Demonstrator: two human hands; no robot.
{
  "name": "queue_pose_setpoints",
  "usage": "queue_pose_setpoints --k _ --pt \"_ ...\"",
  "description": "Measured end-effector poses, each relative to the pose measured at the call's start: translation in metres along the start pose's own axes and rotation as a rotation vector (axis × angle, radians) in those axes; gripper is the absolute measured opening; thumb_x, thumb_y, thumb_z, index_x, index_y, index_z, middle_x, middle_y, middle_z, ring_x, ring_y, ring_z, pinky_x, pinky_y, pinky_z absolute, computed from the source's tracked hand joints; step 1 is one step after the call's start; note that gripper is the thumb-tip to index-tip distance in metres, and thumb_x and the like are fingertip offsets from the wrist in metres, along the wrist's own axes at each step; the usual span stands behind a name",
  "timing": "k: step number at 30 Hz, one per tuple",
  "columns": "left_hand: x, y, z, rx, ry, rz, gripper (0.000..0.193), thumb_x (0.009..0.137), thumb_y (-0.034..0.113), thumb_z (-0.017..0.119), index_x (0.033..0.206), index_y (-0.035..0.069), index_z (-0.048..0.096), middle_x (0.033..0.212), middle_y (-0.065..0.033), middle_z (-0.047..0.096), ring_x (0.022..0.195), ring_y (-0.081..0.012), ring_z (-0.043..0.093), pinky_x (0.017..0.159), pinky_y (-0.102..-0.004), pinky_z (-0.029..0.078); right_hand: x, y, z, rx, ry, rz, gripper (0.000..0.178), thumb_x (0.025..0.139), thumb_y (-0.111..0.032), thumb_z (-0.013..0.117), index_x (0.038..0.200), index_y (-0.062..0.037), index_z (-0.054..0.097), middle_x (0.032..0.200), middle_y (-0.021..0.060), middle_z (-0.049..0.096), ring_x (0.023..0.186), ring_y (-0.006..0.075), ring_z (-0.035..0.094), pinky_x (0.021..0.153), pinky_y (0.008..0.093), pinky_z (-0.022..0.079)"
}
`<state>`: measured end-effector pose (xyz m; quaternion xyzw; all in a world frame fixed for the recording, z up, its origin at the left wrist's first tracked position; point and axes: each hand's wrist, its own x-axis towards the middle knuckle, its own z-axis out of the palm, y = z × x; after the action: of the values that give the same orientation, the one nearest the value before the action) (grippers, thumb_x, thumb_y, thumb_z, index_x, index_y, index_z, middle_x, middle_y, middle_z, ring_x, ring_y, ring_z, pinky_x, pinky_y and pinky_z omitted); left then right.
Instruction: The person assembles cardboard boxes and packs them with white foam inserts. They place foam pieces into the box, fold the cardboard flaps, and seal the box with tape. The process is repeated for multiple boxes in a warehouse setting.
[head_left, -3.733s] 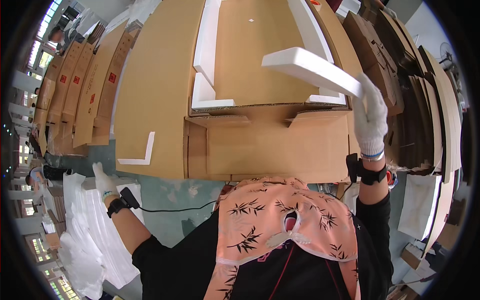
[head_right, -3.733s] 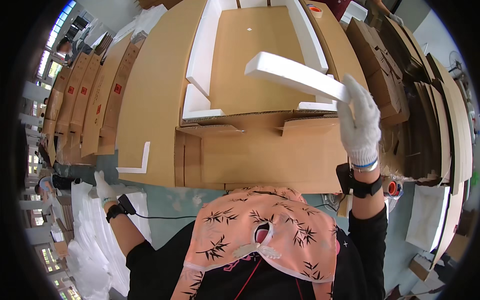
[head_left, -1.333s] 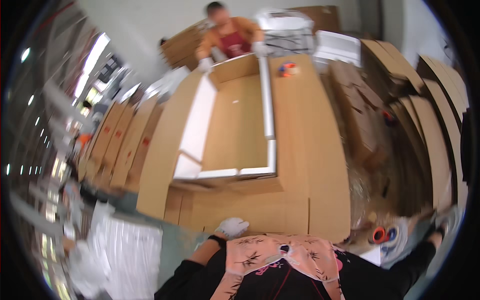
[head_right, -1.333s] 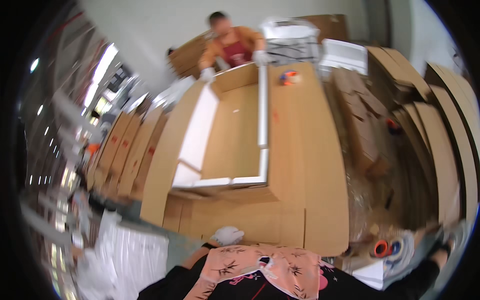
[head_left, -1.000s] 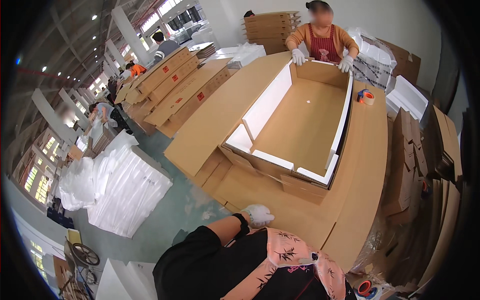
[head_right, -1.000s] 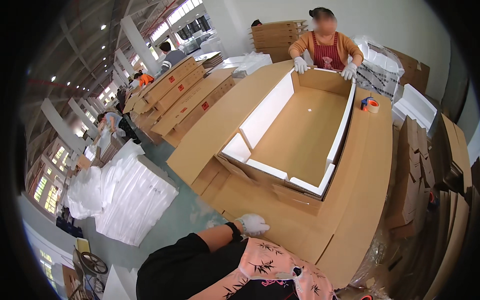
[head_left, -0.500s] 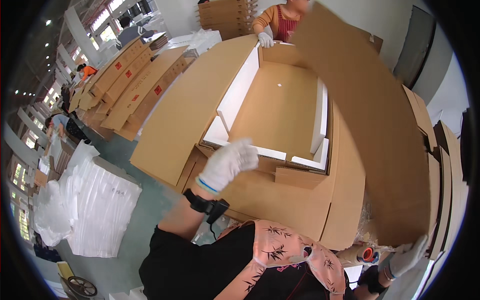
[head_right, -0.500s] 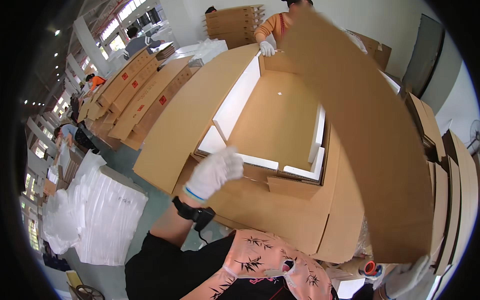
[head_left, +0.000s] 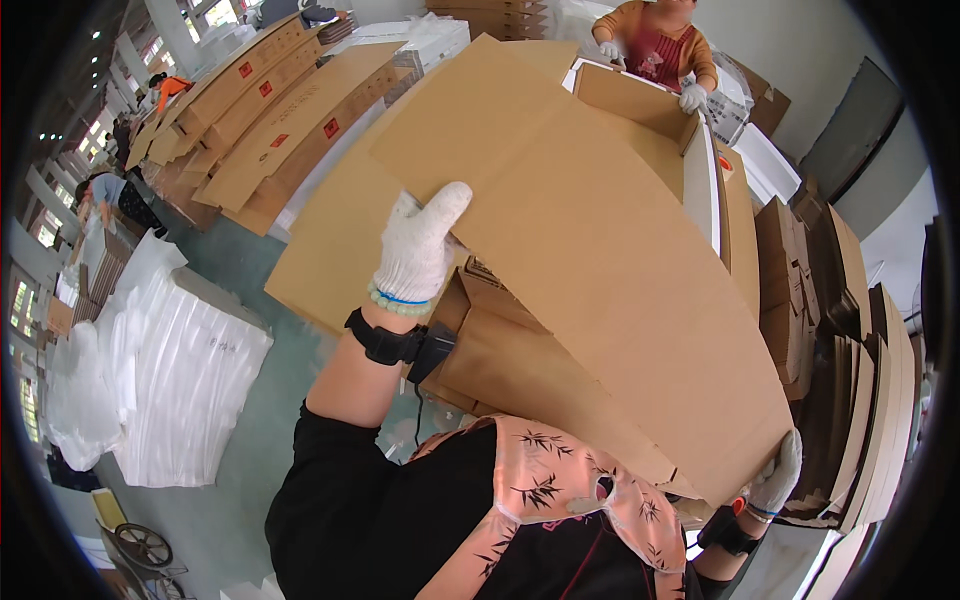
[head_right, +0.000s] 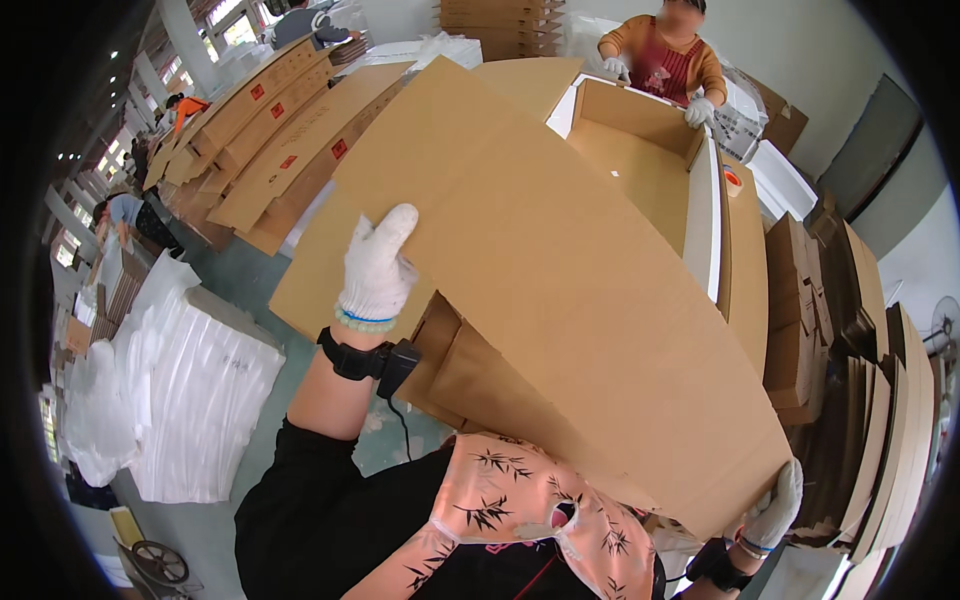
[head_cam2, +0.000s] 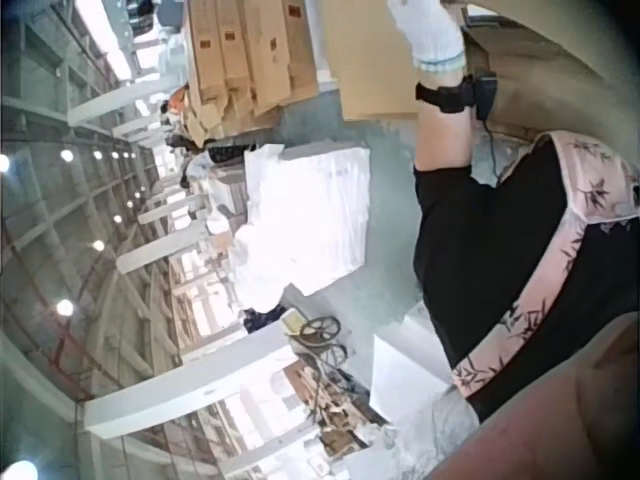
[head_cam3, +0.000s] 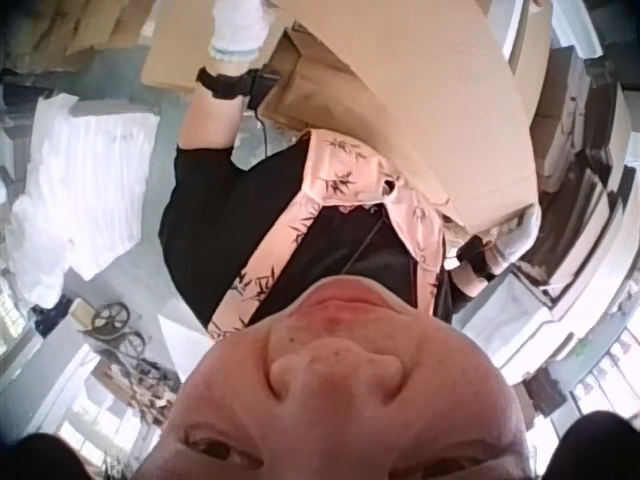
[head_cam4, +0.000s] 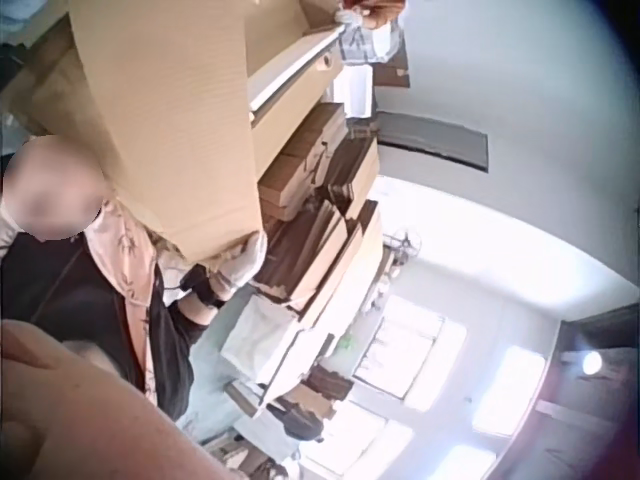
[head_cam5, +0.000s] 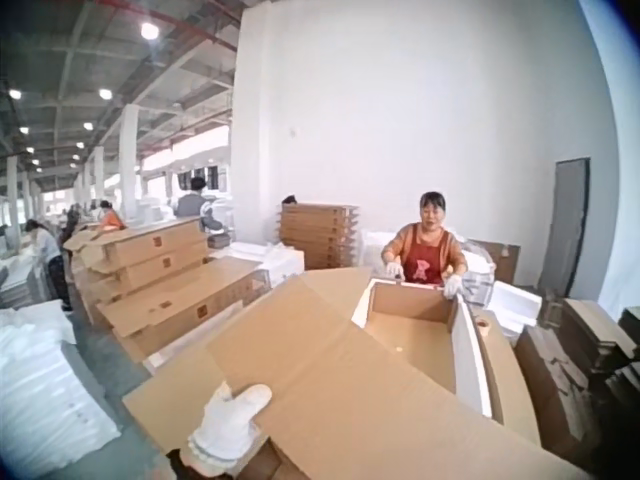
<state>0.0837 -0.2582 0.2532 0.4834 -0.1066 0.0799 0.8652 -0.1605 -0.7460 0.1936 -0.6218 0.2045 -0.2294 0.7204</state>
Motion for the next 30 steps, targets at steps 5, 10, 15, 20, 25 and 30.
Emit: queue_pose_setpoints --k 5,10,15,20,25,30 --pt "0.017 -0.004 -0.051 0.281 0.056 0.099 0.044 0.091 0.010 0.064 0.130 -0.001 0.048 0.123 -0.0140 0.059 0.103 -0.0232 0.065 0.079 -0.0359 0.059 -0.003 -0.001 0.051 -0.034 0.010 -0.009 0.021 0.100 -0.022 0.050 0.100 -0.0054 0.063 0.069 -0.0072 0.053 0.049 -0.0018 0.038 0.042 0.0167 0.023" --pt "0.031 -0.007 -0.075 0.130 0.268 0.135 0.042 0.090 0.002 0.058 0.131 -0.001 0.048 0.123 -0.0150 0.059 0.104 -0.0248 0.064 0.083 -0.0377 0.059 -0.008 0.010 0.106 0.044 -0.028 -0.134 0.038 0.098 -0.032 0.057 0.113 0.0019 0.061 0.073 0.0002 0.062 0.043 0.0031 0.042 0.038 0.0182 0.027" --pt "0.038 -0.008 -0.100 0.048 0.395 0.082 0.041 0.091 0.002 0.057 0.131 0.003 0.049 0.123 -0.0126 0.059 0.105 -0.0251 0.064 0.084 -0.0379 0.058 -0.010 0.012 0.114 0.074 -0.287 -0.130 0.062 0.088 -0.049 0.068 0.115 0.0055 0.059 0.076 0.0070 0.065 0.042 0.0083 0.048 0.036 0.0205 0.033" --pt "0.033 -0.016 -0.097 -0.031 0.449 0.048 0.040 0.091 0.004 0.058 0.131 0.004 0.050 0.122 -0.0099 0.059 0.106 -0.0238 0.063 0.085 -0.0378 0.057 -0.008 0.023 0.155 0.081 -0.423 -0.125 0.067 0.082 -0.056 0.072 0.113 0.0018 0.059 0.087 0.0151 0.068 0.061 0.0211 0.067 0.046 0.0279 0.053" --pt "0.024 -0.027 -0.085 0.017 0.415 0.061 0.038 0.092 0.008 0.060 0.128 0.004 0.051 0.119 -0.0108 0.060 0.099 -0.0223 0.065 0.075 -0.0385 0.059 0.006 0.013 0.182 0.184 -0.341 -0.187 0.043 0.092 -0.036 0.065 0.111 0.0021 0.058 0.090 0.0155 0.068 0.067 0.0242 0.068 0.052 0.0338 0.054" --pt "0.019 -0.033 -0.082 0.119 0.445 0.062 0.035 0.093 0.010 0.061 0.125 0.003 0.052 0.105 -0.0105 0.065 0.080 -0.0195 0.068 0.058 -0.0328 0.059 0.030 0.008 0.204 0.280 -0.118 -0.161 0.029 0.096 -0.024 0.059 0.114 -0.0007 0.058 0.083 0.0119 0.069 0.059 0.0205 0.066 0.047 0.0295 0.053"
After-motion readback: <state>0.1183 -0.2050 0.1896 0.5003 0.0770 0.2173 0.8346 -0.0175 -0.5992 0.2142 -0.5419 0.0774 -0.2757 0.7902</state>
